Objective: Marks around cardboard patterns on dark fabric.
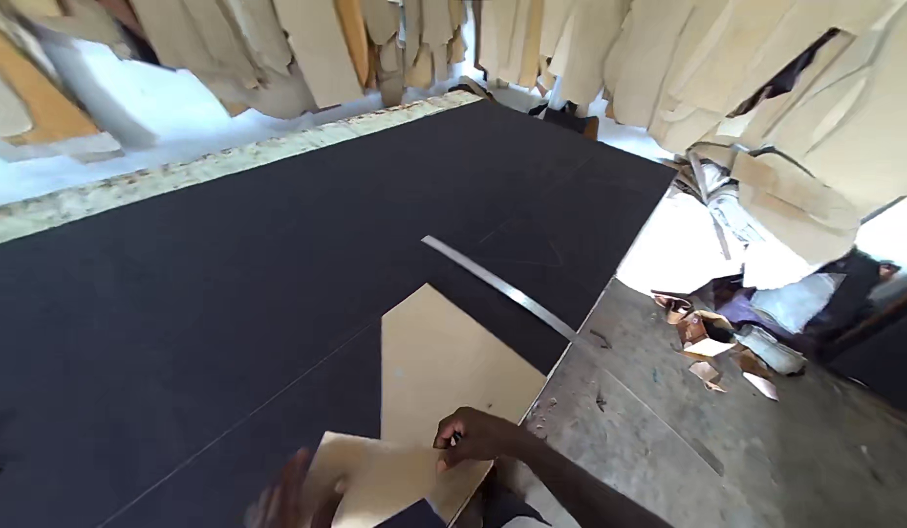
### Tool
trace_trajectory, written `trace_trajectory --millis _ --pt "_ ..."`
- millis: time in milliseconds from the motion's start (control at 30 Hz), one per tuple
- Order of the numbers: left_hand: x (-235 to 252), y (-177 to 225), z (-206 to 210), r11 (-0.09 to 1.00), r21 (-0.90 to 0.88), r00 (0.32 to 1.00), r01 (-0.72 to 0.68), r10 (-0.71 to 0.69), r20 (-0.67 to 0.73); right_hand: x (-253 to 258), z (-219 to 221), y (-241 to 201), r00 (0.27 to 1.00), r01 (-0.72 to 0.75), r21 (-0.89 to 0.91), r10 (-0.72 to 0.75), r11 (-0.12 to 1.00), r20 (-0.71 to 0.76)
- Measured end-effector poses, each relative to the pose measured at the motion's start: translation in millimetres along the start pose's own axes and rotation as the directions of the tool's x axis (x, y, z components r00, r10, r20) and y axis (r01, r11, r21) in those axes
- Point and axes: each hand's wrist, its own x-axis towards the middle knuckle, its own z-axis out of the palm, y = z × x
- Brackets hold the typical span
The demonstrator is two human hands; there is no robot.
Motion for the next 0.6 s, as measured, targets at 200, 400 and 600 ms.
trace_trajectory --millis 200,400,600 --pt "-19 -37 -4 0.676 -0.599 0.88 0.429 -0.464 0.107 22 12 -17 0.905 -0.069 -0.106 0.018 0.992 -0.426" --pt "20 -45 34 0.552 -0.735 0.753 0.394 -0.653 -0.087 41 -10 3 0.739 -0.094 0.203 0.205 0.975 -0.642" --pt "93 -78 81 0.651 -0.615 0.743 0.446 -0.652 -0.151 28 -7 31 0.829 -0.107 0.688 0.446 0.717 -0.336"
